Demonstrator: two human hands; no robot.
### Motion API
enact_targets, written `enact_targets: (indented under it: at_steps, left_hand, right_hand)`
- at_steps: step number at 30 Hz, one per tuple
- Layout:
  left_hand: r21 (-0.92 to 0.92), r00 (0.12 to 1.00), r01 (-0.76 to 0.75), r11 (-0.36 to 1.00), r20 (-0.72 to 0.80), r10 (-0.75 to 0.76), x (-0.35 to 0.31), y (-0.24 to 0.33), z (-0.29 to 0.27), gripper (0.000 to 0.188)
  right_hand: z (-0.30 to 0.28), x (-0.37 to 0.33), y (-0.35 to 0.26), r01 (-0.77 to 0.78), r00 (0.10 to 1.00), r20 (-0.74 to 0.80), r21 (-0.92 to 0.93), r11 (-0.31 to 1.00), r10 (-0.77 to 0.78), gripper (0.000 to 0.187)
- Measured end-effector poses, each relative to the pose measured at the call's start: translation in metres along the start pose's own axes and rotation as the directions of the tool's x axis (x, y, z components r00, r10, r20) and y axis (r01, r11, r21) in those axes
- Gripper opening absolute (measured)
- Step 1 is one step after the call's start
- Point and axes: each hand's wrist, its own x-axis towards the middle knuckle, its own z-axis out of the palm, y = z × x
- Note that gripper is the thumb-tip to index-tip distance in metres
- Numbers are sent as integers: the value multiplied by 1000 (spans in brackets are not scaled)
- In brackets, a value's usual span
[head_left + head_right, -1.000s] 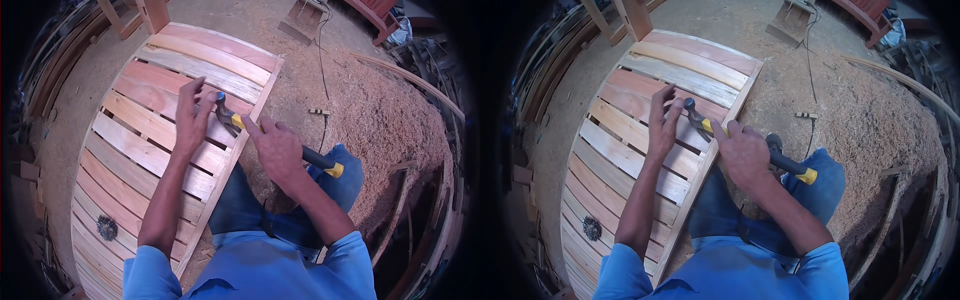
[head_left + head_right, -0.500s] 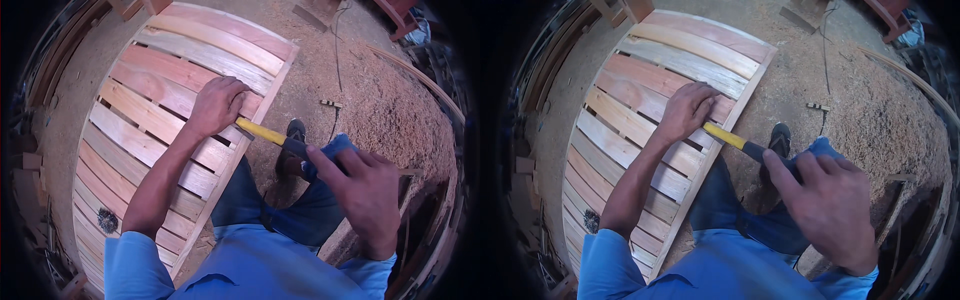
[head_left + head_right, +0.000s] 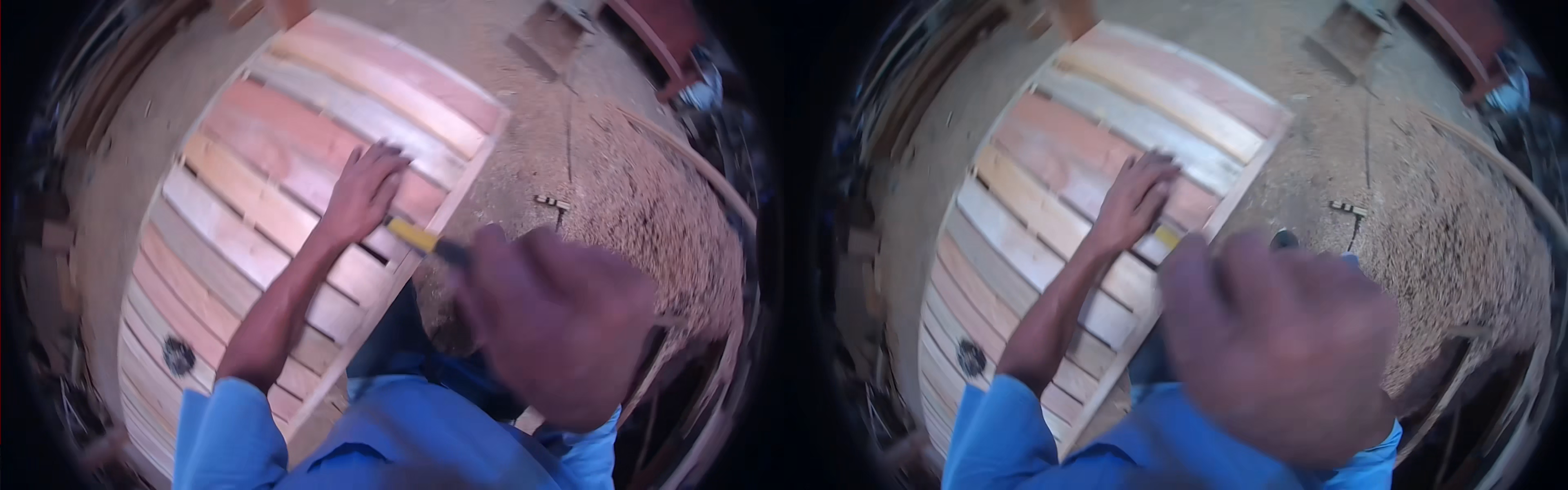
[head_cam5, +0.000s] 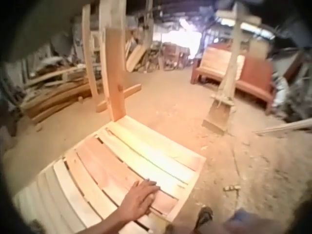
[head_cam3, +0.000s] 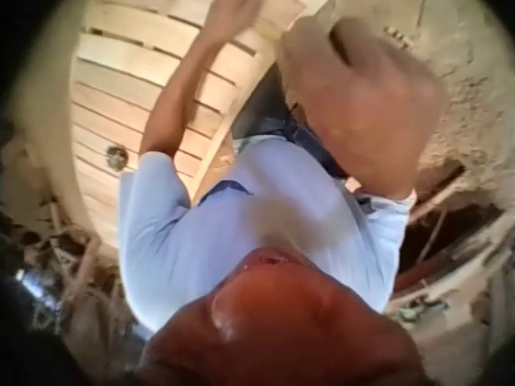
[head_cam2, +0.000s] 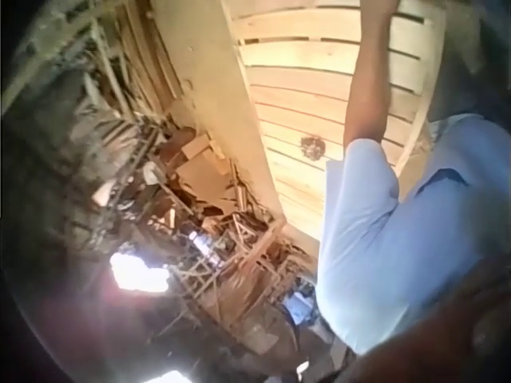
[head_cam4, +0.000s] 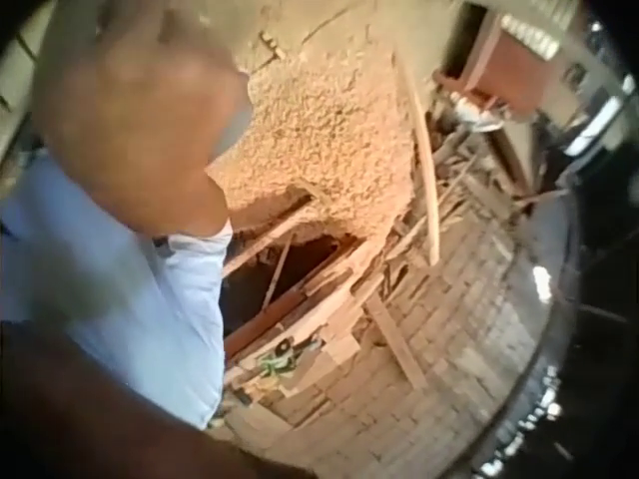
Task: Assembling a wooden furniture frame by hammering nails into slats.
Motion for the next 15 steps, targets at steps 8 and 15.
enact_targets:
  at_steps: [8,15]
  left_hand:
    - [24,994,-6,1000,110,3,0,15,-1,41]
    - [17,996,16,1000,84,-18,0,11,-3,40]
  right_hand:
    - [-1,-28,-12,-6,892,-439,234,972,111,13]
    - [33,-2,-32,-108,812,-524,299,948,258,17]
